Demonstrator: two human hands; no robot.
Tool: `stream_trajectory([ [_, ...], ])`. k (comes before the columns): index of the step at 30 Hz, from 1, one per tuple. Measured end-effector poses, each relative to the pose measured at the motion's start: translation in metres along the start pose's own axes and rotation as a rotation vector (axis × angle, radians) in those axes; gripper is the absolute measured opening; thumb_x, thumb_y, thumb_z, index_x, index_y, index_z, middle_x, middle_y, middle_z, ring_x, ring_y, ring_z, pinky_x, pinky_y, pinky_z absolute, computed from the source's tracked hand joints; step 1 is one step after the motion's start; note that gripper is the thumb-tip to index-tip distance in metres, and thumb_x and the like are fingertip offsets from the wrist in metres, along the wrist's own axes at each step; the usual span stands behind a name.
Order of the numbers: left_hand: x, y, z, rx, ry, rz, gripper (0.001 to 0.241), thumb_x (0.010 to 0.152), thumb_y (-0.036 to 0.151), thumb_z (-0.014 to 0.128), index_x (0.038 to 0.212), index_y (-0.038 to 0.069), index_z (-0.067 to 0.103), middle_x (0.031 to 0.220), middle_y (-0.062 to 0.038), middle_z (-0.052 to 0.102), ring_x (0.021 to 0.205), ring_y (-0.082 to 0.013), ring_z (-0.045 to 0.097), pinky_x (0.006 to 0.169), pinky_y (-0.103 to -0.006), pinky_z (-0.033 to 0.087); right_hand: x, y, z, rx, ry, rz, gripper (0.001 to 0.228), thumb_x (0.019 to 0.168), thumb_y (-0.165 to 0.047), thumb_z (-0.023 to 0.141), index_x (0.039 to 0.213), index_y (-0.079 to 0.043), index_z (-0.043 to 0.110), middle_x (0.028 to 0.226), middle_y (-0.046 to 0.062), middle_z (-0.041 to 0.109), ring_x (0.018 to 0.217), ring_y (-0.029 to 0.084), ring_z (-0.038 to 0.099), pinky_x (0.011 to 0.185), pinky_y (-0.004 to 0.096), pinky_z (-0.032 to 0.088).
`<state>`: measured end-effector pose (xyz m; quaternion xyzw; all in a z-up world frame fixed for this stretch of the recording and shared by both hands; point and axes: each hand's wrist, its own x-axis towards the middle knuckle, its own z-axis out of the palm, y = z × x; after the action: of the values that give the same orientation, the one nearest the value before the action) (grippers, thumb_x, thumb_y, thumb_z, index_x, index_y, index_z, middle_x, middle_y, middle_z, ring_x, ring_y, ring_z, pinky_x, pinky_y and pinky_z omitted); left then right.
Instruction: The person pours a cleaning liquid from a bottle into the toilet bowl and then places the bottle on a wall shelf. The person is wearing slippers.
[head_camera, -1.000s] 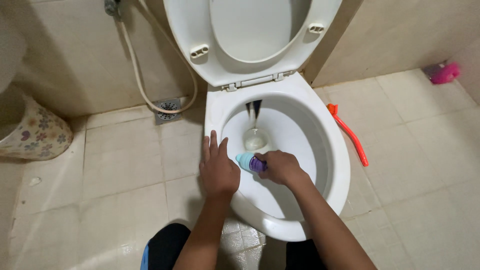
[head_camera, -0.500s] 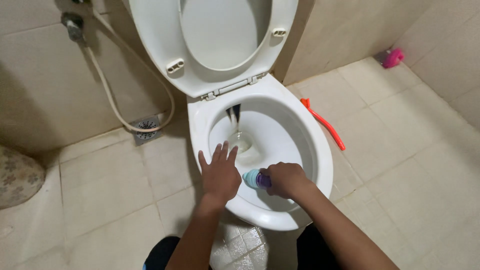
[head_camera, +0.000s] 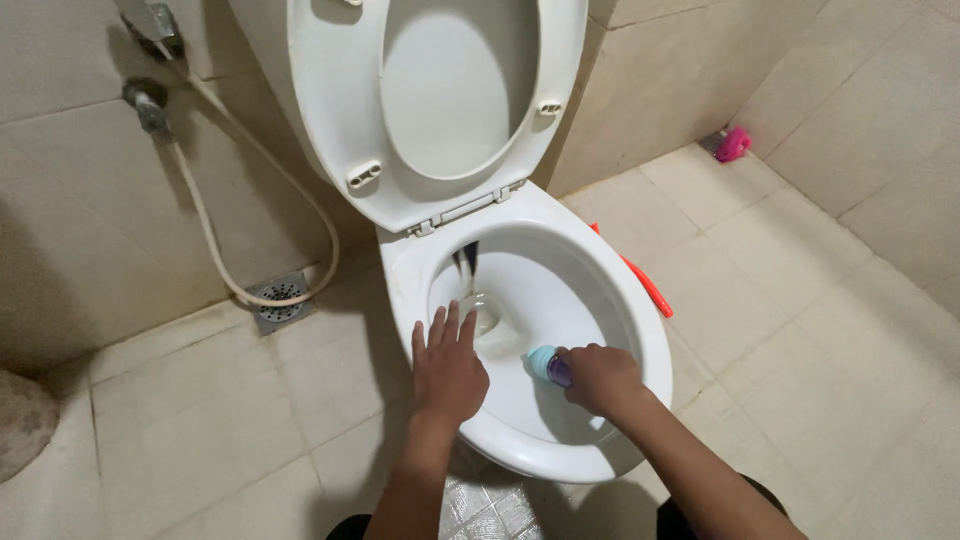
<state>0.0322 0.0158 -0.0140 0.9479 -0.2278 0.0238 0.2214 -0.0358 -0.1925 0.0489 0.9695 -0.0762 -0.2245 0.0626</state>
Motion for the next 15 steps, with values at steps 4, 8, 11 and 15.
stream_trajectory([
  [4, -0.002, -0.001, 0.004, -0.018, 0.006, -0.004, 0.065, 0.088, 0.015, 0.055, 0.152, 0.009, 0.041, 0.162, -0.016, 0.034, 0.151, -0.0312, 0.028, 0.122, -0.0547, 0.009, 0.015, 0.004, 0.006, 0.02, 0.012, 0.029, 0.048, 0.079, -0.028, 0.077, 0.126, -0.026, 0.067, 0.101, 0.01, 0.075, 0.095, 0.029, 0.074, 0.081, 0.044, 0.06],
  [8, -0.002, -0.001, 0.001, -0.087, -0.013, -0.031, 0.064, 0.088, 0.012, 0.055, 0.151, 0.009, 0.041, 0.161, -0.016, 0.034, 0.149, -0.0301, 0.03, 0.122, -0.0546, 0.009, 0.05, 0.018, 0.017, -0.025, 0.097, 0.166, 0.04, 0.089, -0.019, 0.067, 0.128, -0.022, 0.066, 0.1, 0.013, 0.076, 0.092, 0.03, 0.077, 0.079, 0.044, 0.061],
  [11, -0.001, 0.001, -0.005, -0.098, -0.032, -0.045, 0.062, 0.089, 0.011, 0.055, 0.15, 0.008, 0.042, 0.16, -0.017, 0.035, 0.148, -0.0293, 0.032, 0.124, -0.0544, 0.009, 0.053, 0.016, 0.008, -0.01, 0.074, 0.181, 0.04, 0.088, -0.019, 0.067, 0.127, -0.021, 0.065, 0.101, 0.013, 0.076, 0.093, 0.031, 0.076, 0.08, 0.044, 0.061],
  [15, -0.003, 0.002, -0.004, -0.106, 0.027, -0.027, 0.064, 0.086, 0.009, 0.055, 0.149, 0.006, 0.044, 0.158, -0.018, 0.038, 0.148, -0.0304, 0.033, 0.123, -0.0537, 0.01, 0.042, 0.005, -0.003, -0.056, -0.025, 0.099, 0.038, 0.086, -0.021, 0.069, 0.123, -0.021, 0.067, 0.102, 0.012, 0.076, 0.096, 0.029, 0.075, 0.082, 0.043, 0.061],
])
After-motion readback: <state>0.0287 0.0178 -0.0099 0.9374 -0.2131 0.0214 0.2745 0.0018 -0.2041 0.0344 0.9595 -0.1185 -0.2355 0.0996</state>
